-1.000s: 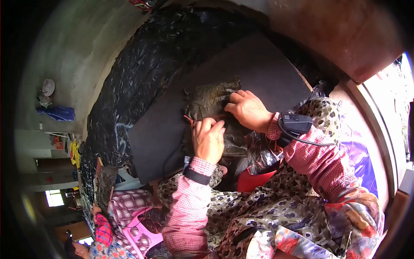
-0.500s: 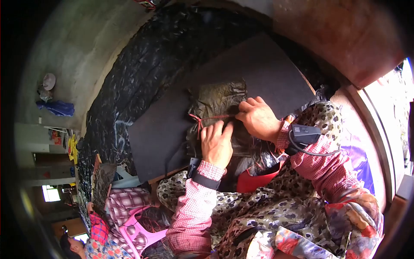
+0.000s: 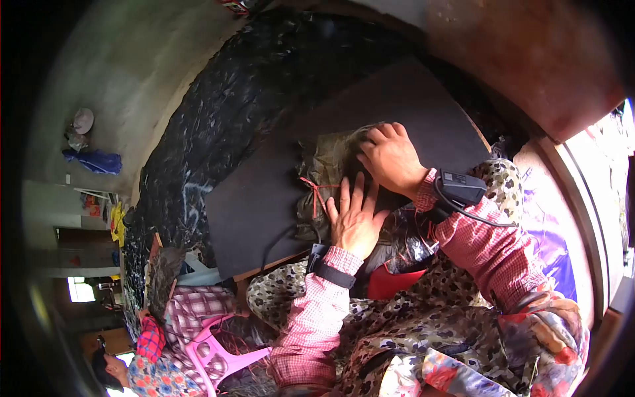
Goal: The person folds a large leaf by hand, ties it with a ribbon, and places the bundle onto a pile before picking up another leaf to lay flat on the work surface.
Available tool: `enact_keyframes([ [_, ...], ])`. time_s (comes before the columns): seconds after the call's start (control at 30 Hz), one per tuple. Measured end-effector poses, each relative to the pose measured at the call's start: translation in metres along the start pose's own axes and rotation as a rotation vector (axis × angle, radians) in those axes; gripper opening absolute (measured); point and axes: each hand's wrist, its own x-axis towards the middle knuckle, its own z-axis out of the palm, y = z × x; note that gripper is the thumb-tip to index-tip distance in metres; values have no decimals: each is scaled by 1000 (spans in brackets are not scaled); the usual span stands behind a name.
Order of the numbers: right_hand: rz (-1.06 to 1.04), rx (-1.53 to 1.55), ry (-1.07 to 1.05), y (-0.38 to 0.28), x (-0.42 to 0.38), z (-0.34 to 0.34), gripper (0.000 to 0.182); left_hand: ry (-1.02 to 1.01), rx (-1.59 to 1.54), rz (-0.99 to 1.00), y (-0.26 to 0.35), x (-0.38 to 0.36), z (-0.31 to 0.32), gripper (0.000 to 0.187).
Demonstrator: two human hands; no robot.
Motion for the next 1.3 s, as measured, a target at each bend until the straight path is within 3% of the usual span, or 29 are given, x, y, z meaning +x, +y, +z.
enact_keyframes([
  [0.03, -6, -1, -1, -3, 4, 0, 42, 14, -17, 7, -1, 0, 1, 60],
  [0.1, -292, 101, 343, -14, 18, 5, 39, -16, -35, -17, 2, 0, 0, 58],
  [0.17, -345, 33, 346, -15, 26, 29, 43, -43, -45, -40, 3, 2, -2, 56],
  [0.23, -211, 37, 188, -11, 25, 43, 44, -38, 5, -32, 4, 1, -1, 56],
  [0.37, -210, 59, 118, -3, 27, 46, 44, 67, -2, 59, 8, -10, 3, 51],
  [0.47, -232, 128, 232, 7, 19, 13, 39, 112, -172, 126, 12, -40, -11, 42],
  [0.57, -207, 145, 270, 11, -6, -11, 35, 245, -224, 65, 2, -67, -24, 34],
  [0.63, -316, 98, 147, 9, -28, -10, 36, 306, -185, 24, -15, -62, -28, 31],
  [0.67, -389, 55, 191, 5, -35, -2, 38, 311, -139, 4, -25, -53, -29, 35],
  [0.8, -310, 65, 144, -7, -55, 25, 37, -3, -12, -188, -51, -28, -19, 51],
  [0.83, -311, 55, 131, -7, -55, 24, 37, 3, -40, -182, -52, -33, -20, 52],
  [0.9, -316, 52, 124, -10, -50, 20, 36, 130, -170, -139, -62, -44, -20, 48],
  [1.03, -324, 136, 216, -22, -56, 5, 29, 474, -228, -235, -82, -62, -22, 35],
  [1.13, -515, 244, 176, -31, -65, 2, 34, 466, -361, -457, -84, -65, -20, 32],
  [1.3, -548, 144, 20, -36, -74, 13, 41, 455, -582, -560, -111, -63, 18, 36],
])
